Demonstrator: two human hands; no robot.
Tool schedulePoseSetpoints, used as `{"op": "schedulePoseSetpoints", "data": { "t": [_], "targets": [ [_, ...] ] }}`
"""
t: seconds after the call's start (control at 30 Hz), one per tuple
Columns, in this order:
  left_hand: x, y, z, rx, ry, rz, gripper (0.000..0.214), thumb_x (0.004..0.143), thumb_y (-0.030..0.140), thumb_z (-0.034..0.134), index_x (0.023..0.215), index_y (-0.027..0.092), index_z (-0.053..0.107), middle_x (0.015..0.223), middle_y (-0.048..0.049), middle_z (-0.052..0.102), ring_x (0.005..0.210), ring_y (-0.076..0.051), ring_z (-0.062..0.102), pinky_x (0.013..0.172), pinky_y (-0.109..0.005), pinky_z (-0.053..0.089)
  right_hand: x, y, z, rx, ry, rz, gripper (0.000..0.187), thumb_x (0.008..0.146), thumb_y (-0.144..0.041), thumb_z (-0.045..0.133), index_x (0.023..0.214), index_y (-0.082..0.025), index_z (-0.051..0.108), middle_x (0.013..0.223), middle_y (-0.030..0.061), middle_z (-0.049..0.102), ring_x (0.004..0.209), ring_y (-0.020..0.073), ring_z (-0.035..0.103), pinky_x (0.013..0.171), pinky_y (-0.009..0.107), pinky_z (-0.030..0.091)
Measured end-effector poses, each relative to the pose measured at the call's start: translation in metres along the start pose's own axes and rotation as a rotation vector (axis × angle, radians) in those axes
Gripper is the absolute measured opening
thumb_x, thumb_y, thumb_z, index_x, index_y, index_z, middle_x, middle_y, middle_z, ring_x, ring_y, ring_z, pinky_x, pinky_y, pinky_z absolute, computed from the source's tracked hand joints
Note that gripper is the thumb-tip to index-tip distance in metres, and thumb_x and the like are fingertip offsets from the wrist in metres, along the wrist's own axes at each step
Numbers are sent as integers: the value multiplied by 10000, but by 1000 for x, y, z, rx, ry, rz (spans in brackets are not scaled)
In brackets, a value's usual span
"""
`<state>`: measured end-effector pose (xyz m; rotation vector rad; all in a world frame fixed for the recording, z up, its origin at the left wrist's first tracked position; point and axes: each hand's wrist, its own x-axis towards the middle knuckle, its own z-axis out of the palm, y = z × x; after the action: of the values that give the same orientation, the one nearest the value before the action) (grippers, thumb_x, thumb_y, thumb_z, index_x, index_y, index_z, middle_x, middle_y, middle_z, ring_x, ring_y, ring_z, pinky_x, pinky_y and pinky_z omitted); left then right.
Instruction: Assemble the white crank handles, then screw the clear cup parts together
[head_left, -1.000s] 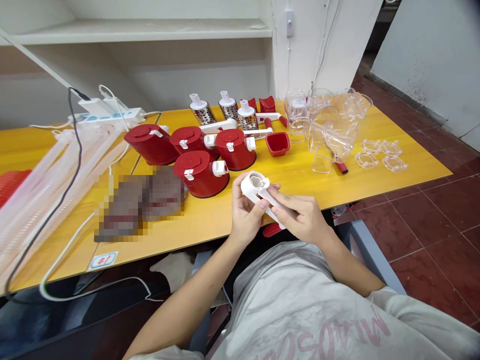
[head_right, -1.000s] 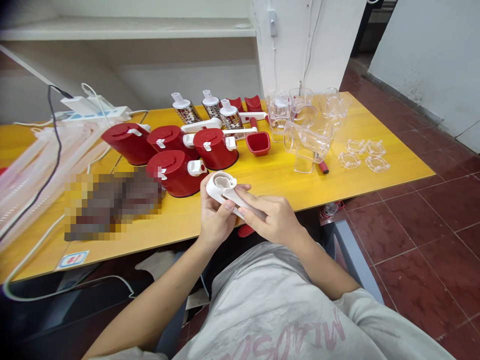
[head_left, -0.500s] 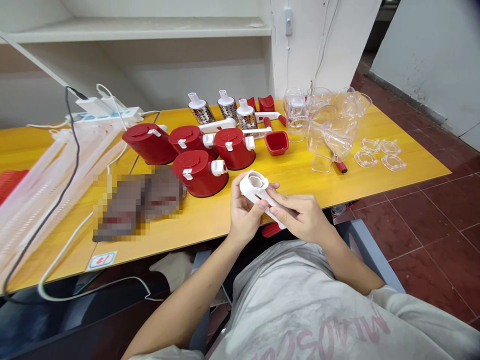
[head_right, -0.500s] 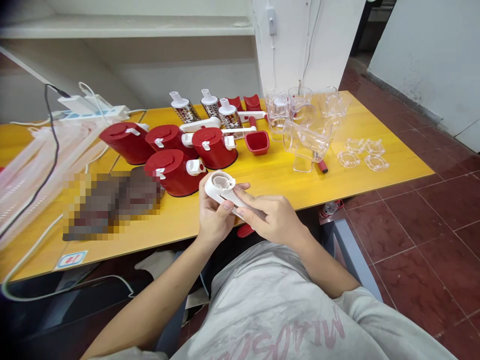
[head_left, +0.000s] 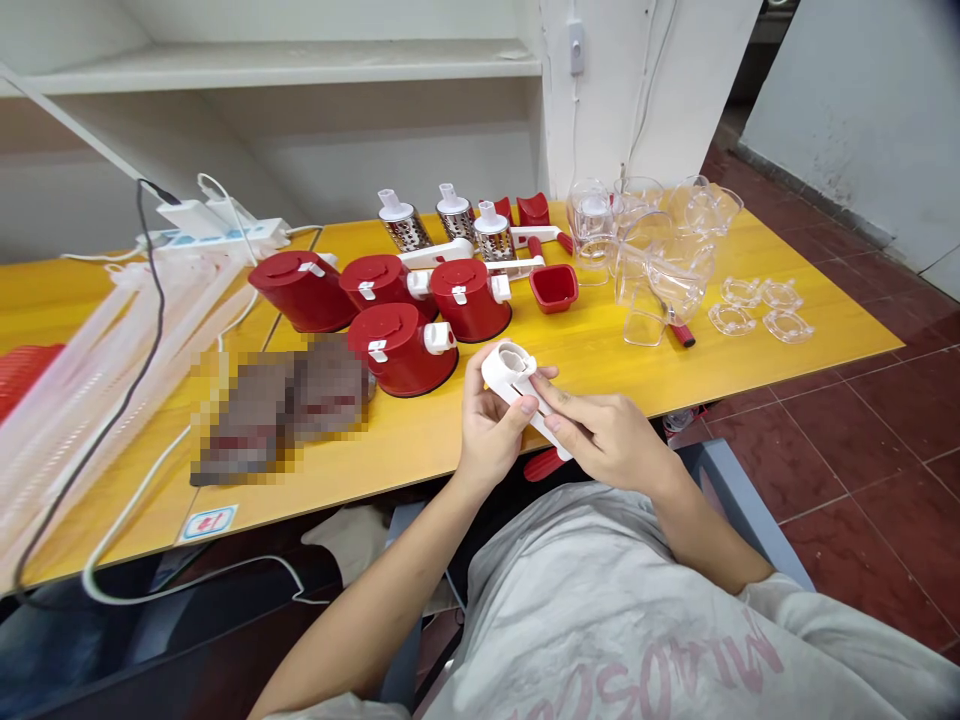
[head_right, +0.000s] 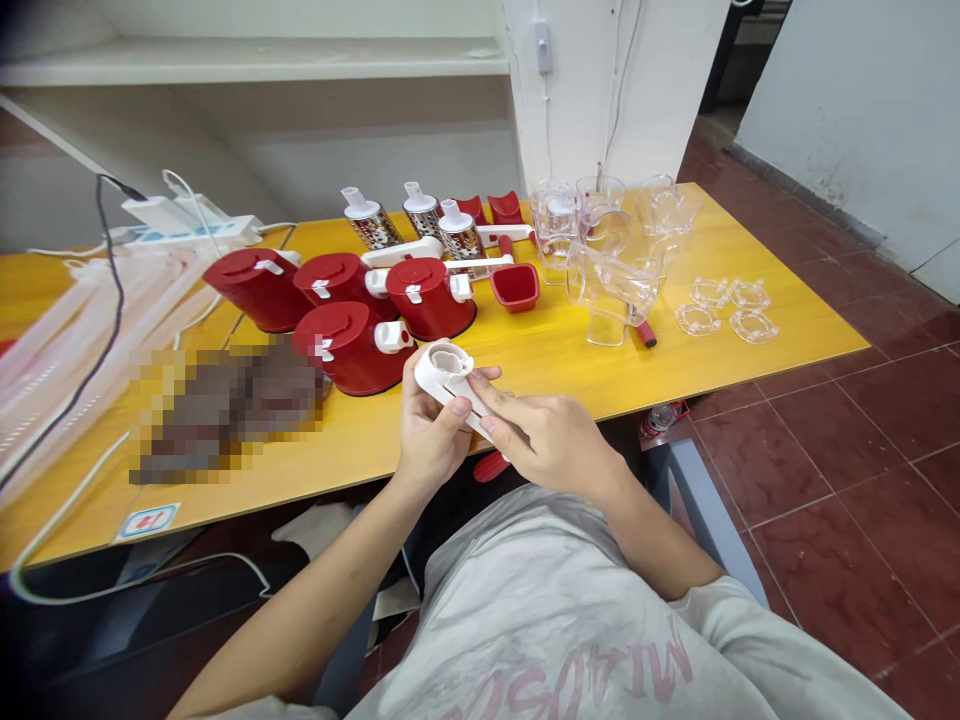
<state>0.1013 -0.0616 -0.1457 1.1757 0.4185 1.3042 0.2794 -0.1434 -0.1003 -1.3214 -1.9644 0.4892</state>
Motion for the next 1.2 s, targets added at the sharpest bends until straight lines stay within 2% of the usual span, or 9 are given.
{"op": "schedulePoseSetpoints", "data": {
  "t": [0.2, 0.4, 0.53, 0.73, 0.93, 1.0, 1.07, 1.13, 1.2],
  "targets": [
    [0, 1, 1, -8, 4, -39, 696, 930, 450, 979, 1490, 328, 584, 1300, -62, 798, 1160, -275, 862, 963, -393, 741, 0, -5, -4, -63, -93, 49, 595, 1220, -438, 429, 1786, -264, 486, 1065, 48, 884, 686, 129, 641, 707, 268, 397],
    [-2, 5, 6, -76, 16, -173, 767, 1004, 481, 855, 1624, 307, 438, 1205, -70, 865, 765, -220, 859, 741, -370, 739, 2, -15, 12, -121, -105, 133, 632, 1171, -476, 545, 1766, -263, 524, 1008, 68, 883, 728, 175, 702, 703, 279, 397],
    [0, 7, 10, -71, 102, -197, 790, 968, 436, 856, 1624, 286, 443, 1108, -45, 884, 678, -209, 829, 702, -355, 722, 2, -14, 19, -23, -84, 141, 637, 1152, -464, 592, 1750, -249, 550, 813, 11, 788, 619, 137, 575, 687, 270, 389],
    [3, 9, 10, -88, 85, -258, 740, 945, 397, 833, 1592, 227, 516, 1142, -100, 898, 717, -208, 825, 708, -340, 712, 1, 0, 18, 382, -33, 175, 660, 1144, -532, 607, 1725, -219, 579, 685, -68, 604, 613, 102, 498, 667, 242, 436],
    [2, 11, 5, -83, -13, -365, 803, 953, 479, 898, 1632, 262, 527, 1360, -151, 846, 1054, -340, 897, 982, -543, 753, 4, 2, 16, 664, 186, 291, 546, 1080, -593, 685, 1501, -251, 747, 878, 36, 812, 776, 205, 759, 765, 337, 645],
    [2, 11, 3, -100, -48, -397, 831, 951, 474, 912, 1648, 273, 506, 1382, -159, 838, 1071, -352, 898, 989, -565, 754, 5, 3, 14, 678, 273, 313, 490, 1065, -584, 708, 1407, -240, 778, 798, 16, 772, 684, 176, 708, 676, 301, 598],
    [1, 12, 2, -122, -76, -424, 850, 948, 461, 918, 1659, 279, 489, 1398, -173, 832, 1073, -365, 899, 993, -584, 753, 5, 4, 12, 664, 338, 308, 437, 1063, -565, 720, 1327, -226, 800, 675, -24, 659, 566, 129, 551, 570, 266, 483],
    [1, 12, 1, -136, -98, -448, 860, 943, 454, 921, 1663, 281, 484, 1403, -180, 829, 1075, -378, 899, 1000, -604, 749, 6, 6, 11, 678, 358, 297, 400, 1066, -549, 722, 1279, -221, 805, 625, -51, 558, 531, 105, 420, 527, 257, 391],
    [1, 12, 1, -147, -117, -469, 877, 934, 447, 927, 1670, 290, 475, 1399, -176, 829, 1078, -382, 898, 1007, -619, 745, 6, 7, 12, 698, 352, 302, 392, 1067, -551, 722, 1264, -221, 801, 623, -59, 514, 536, 98, 377, 519, 254, 345]
  ]
}}
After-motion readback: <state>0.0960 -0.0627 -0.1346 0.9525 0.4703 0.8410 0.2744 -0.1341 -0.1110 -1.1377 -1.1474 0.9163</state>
